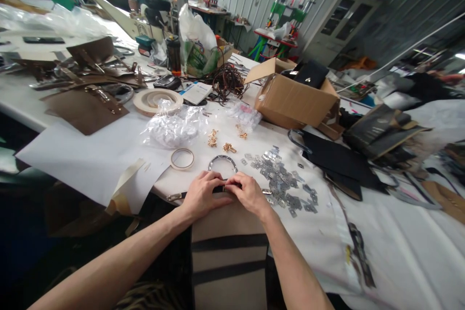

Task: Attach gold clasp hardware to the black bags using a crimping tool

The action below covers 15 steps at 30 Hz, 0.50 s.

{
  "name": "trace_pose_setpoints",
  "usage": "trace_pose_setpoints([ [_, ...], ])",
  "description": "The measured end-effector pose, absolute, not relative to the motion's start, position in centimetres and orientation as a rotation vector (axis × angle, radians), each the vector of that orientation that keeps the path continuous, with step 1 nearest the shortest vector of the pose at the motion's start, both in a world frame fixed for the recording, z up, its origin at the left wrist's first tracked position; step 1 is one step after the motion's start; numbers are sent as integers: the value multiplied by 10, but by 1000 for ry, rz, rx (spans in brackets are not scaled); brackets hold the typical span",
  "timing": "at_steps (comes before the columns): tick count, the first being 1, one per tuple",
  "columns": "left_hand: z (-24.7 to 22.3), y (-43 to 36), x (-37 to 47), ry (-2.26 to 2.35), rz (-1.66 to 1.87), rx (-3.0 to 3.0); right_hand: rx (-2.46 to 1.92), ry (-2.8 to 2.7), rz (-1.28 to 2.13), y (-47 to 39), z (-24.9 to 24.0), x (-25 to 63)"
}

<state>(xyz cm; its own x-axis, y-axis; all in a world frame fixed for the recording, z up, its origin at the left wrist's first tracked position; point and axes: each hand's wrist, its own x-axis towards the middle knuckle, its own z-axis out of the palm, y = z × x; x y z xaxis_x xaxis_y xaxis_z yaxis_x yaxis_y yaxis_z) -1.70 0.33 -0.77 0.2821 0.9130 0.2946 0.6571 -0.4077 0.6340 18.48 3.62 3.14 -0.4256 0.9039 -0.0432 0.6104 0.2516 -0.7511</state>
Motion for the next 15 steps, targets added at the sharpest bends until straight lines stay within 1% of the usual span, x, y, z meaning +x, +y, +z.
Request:
trace_pose_setpoints([
  [4,-5,2,-17,1416,884,2191,-1258,-2146,917,27,24,190],
  [9,-4,1,-17,1443,848,2186,-1141,-2135,677,10,5,194],
  [13,-6,2,-17,1433,840,2190,-1140,-2077,507,-1,-6,190],
  [15,-7,2,-18,1427,853,2188,-1184,-2045,484,-2,-7,187],
])
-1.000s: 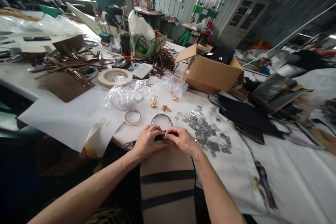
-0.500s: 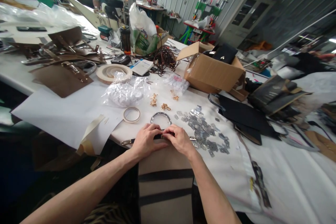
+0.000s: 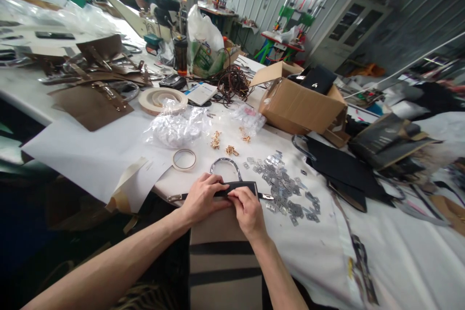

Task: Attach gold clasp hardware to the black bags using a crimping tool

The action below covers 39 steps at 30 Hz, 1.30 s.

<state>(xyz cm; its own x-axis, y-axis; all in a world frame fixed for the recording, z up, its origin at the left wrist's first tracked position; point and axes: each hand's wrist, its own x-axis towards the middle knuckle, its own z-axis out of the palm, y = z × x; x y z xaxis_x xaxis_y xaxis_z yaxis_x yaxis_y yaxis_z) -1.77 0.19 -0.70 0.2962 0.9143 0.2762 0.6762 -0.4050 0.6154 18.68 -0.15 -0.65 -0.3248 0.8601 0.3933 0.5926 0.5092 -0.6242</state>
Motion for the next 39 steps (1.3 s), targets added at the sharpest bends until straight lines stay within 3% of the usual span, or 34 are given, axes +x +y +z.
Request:
trace_pose_setpoints([
  [11,-9,1,-19,1416,919,2206,-1479,-2059,659,13,16,174],
  [25,-8,0,-18,1458,882,2210,-1362,-2252,759,25,36,182],
  [39,-16,-5,-19,1388,962,2279,-1416,-2179,652,22,29,185],
])
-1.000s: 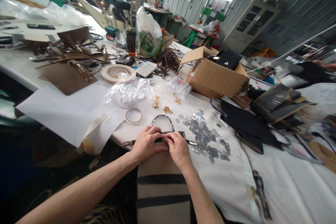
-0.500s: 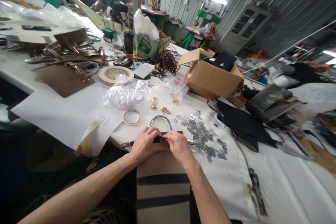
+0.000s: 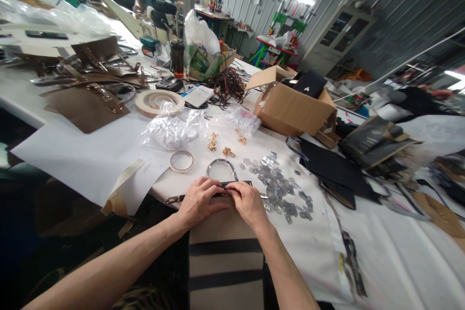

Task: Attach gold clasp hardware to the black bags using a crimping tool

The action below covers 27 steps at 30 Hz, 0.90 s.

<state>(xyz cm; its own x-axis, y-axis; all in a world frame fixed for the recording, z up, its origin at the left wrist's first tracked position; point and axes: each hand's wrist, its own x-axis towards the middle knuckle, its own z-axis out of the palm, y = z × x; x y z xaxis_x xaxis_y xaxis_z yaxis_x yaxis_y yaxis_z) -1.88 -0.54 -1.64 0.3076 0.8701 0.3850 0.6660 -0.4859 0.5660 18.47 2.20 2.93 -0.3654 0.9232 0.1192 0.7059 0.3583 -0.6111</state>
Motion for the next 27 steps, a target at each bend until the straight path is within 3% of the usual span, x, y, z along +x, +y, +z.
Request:
trace_pose_setpoints([
  [27,-15,-5,-20,1350,921,2384,-1319,-2278,604,9,18,195],
])
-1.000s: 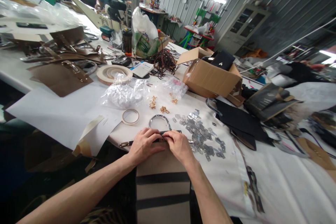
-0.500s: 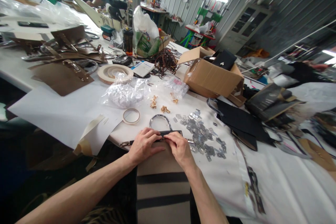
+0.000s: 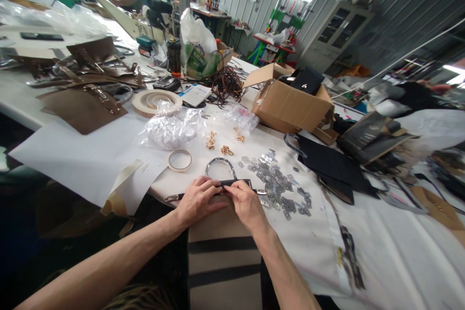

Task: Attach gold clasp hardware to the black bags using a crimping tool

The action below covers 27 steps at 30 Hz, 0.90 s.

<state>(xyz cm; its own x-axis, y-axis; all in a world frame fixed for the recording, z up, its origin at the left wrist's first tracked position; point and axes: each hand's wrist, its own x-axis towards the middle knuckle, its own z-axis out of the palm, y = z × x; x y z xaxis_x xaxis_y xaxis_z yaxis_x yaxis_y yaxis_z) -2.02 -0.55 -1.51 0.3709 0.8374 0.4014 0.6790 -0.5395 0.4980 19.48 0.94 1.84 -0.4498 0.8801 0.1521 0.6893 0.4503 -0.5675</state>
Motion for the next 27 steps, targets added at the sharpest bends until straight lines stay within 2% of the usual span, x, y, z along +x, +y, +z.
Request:
trace_pose_setpoints([
  [8,-17,-7,-21,1331,1017,2321,-1309,-2281,498,-3,29,185],
  [20,-16,-4,-22,1322,1041,2228,-1372,-2327,113,-18,13,174],
  [23,-13,-4,-22,1333,1014,2223,-1447,-2345,144,-14,17,174],
  [27,-8,-5,-21,1336,997,2233,-1449,-2231,361,-6,17,177],
])
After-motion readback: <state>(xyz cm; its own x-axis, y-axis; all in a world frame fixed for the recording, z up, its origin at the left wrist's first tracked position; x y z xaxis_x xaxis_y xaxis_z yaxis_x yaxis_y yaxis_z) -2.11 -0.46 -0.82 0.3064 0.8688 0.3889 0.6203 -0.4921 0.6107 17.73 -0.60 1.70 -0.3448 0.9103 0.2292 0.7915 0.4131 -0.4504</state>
